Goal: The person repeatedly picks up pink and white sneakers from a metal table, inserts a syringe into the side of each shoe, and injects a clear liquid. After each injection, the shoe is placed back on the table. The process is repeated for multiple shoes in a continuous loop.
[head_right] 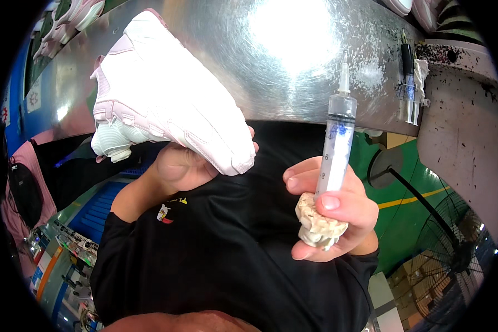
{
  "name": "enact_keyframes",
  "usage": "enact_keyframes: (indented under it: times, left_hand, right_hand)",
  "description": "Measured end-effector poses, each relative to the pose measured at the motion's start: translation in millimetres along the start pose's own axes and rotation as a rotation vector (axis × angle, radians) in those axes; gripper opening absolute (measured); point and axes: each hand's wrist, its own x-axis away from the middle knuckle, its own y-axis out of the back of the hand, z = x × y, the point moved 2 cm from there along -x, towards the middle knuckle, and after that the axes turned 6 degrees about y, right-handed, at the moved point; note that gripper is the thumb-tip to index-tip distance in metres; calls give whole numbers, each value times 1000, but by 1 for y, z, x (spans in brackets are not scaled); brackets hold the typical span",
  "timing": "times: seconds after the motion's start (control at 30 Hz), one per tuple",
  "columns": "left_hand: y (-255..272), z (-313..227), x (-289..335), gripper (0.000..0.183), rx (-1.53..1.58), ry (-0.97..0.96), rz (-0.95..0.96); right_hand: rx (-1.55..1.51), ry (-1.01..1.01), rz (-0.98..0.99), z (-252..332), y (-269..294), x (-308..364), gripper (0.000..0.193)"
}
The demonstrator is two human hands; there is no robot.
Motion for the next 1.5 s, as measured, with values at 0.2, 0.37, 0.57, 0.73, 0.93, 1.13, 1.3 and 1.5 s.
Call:
enact_keyframes:
  times: [0.2,0.37,0.57,0.73,0.93,1.13,1.3,1.5]
  left_hand:
    - [1,0,0,67,-2,14,-1]
    - [-1,1,-1,64,3,-15,32]
    - [-6,-1,-1,52,73,-25,61]
    - [-9,-1,-1,39,123,-42,65]
    - [-1,3,-2,47,84,-29,111]
    - [-3,2,-6,49,38,-100,143]
    - [-11,-2,-11,51,22,-60,119]
    - [-17,-6,21,49,81,-153,-126]
  right_hand:
    - [-48,41,18,0,-5,0,66]
    - [-8,199,17,-9,-17,-1,65]
    - [127,381,-7,-21,-34,-23,50]
    - [365,315,109,-13,-34,-28,47]
    - [329,197,138,-1,-14,-20,69]
    - [-172,-70,-260,-24,-16,-4,68]
    - [-401,-258,-254,-28,-19,2,65]
    - [-126,-221,-366,-21,13,1,65]
